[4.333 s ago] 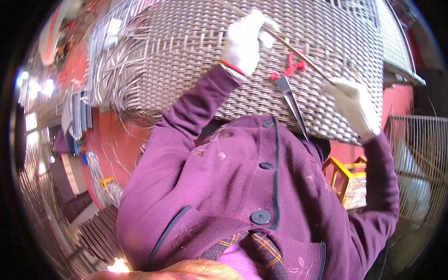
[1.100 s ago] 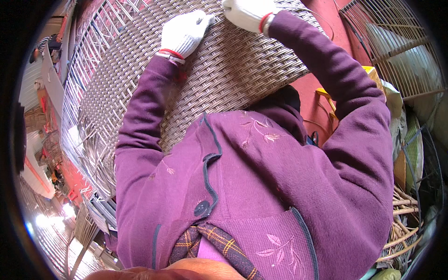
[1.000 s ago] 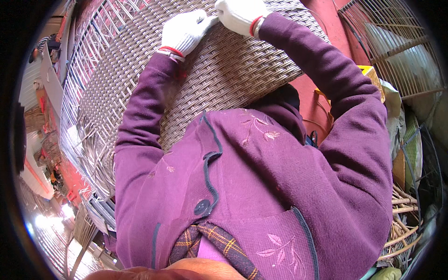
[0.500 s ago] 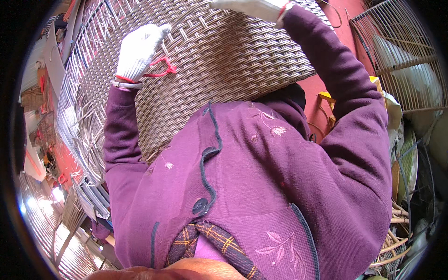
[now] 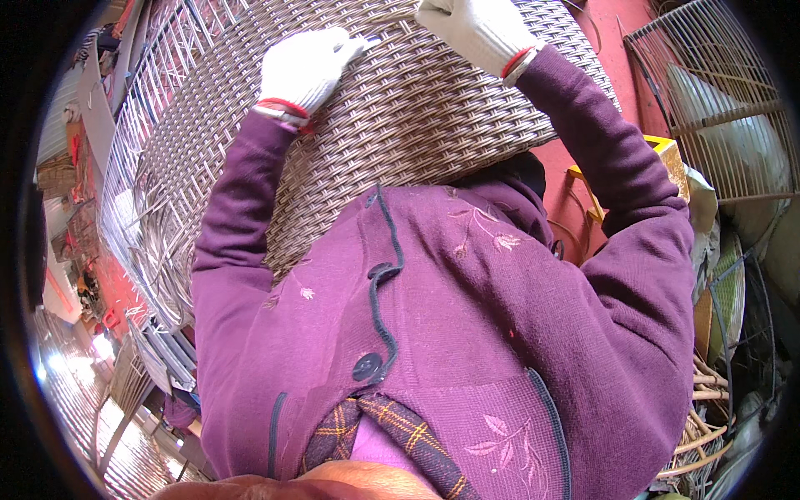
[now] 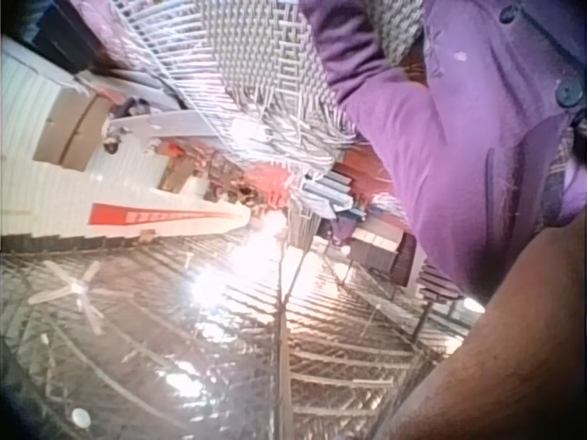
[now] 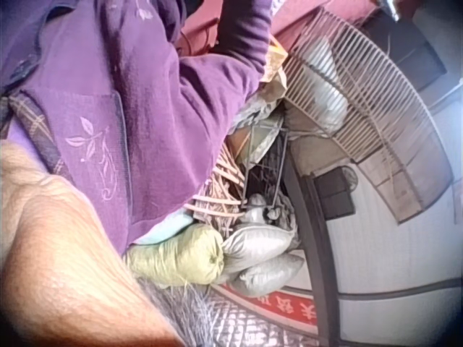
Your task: The person weaves a large flat basket using thin strips of material, interlacing them by hand. They use shears to trim excess strands and adjust the weave as they progress across the surface.
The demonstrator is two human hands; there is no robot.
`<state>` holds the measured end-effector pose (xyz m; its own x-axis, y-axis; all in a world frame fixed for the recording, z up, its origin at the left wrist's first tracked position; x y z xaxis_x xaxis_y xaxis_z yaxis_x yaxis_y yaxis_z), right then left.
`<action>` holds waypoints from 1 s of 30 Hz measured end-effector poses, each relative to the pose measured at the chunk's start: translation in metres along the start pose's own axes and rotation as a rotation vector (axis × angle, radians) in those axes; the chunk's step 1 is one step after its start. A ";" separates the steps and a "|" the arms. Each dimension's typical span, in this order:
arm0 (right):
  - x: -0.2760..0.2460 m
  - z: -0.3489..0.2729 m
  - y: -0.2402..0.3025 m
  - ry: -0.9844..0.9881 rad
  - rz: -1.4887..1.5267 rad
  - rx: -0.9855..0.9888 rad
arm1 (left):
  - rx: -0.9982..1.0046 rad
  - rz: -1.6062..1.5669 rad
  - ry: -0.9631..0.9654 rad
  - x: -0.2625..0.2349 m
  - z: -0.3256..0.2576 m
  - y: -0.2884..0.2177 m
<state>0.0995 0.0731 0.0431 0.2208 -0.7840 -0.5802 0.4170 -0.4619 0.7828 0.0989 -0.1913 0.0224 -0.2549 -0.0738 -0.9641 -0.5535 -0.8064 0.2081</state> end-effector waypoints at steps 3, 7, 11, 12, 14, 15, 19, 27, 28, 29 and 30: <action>0.007 0.000 -0.016 -0.023 -0.241 -0.060 | -0.044 -0.055 0.046 0.013 0.009 -0.007; 0.024 0.004 -0.036 0.001 -0.337 -0.031 | -0.146 -0.209 0.045 0.018 0.006 -0.007; 0.054 0.016 -0.030 -0.042 -0.355 -0.170 | -0.114 -0.217 0.059 0.022 0.006 -0.005; 0.059 0.019 -0.024 -0.051 -0.362 -0.212 | -0.090 -0.181 0.018 0.024 0.007 -0.005; 0.060 0.024 -0.011 -0.018 -0.404 -0.202 | -0.044 -0.112 -0.057 0.023 0.007 -0.004; 0.057 0.025 -0.002 -0.043 -0.390 -0.205 | -0.037 -0.126 -0.075 0.021 0.004 -0.001; 0.037 0.026 0.029 -0.163 -0.244 -0.440 | -0.052 -0.131 0.022 -0.007 -0.029 0.026; 0.049 0.049 0.046 0.317 0.295 -0.239 | 0.079 -0.091 -0.224 -0.036 -0.091 0.058; 0.049 0.048 0.043 0.333 0.330 -0.110 | 0.071 -0.095 -0.171 -0.030 -0.091 0.054; 0.044 0.046 0.041 0.356 0.290 -0.123 | -0.033 -0.214 -0.010 -0.026 -0.094 0.055; 0.042 0.044 0.039 0.380 0.247 -0.135 | -0.016 -0.146 -0.029 -0.023 -0.094 0.054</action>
<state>0.0859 0.0038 0.0599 0.6242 -0.6448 -0.4411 0.4168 -0.2028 0.8861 0.1497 -0.2886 0.0404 -0.1959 0.0615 -0.9787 -0.5737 -0.8166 0.0635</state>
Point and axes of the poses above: each hand's wrist, its own z-axis towards the middle knuckle, its own x-axis out of the palm, y = z × x, the point moved 1 cm from there along z, towards the middle knuckle, and after that the axes turned 12 degrees about z, right-handed, at the moved point
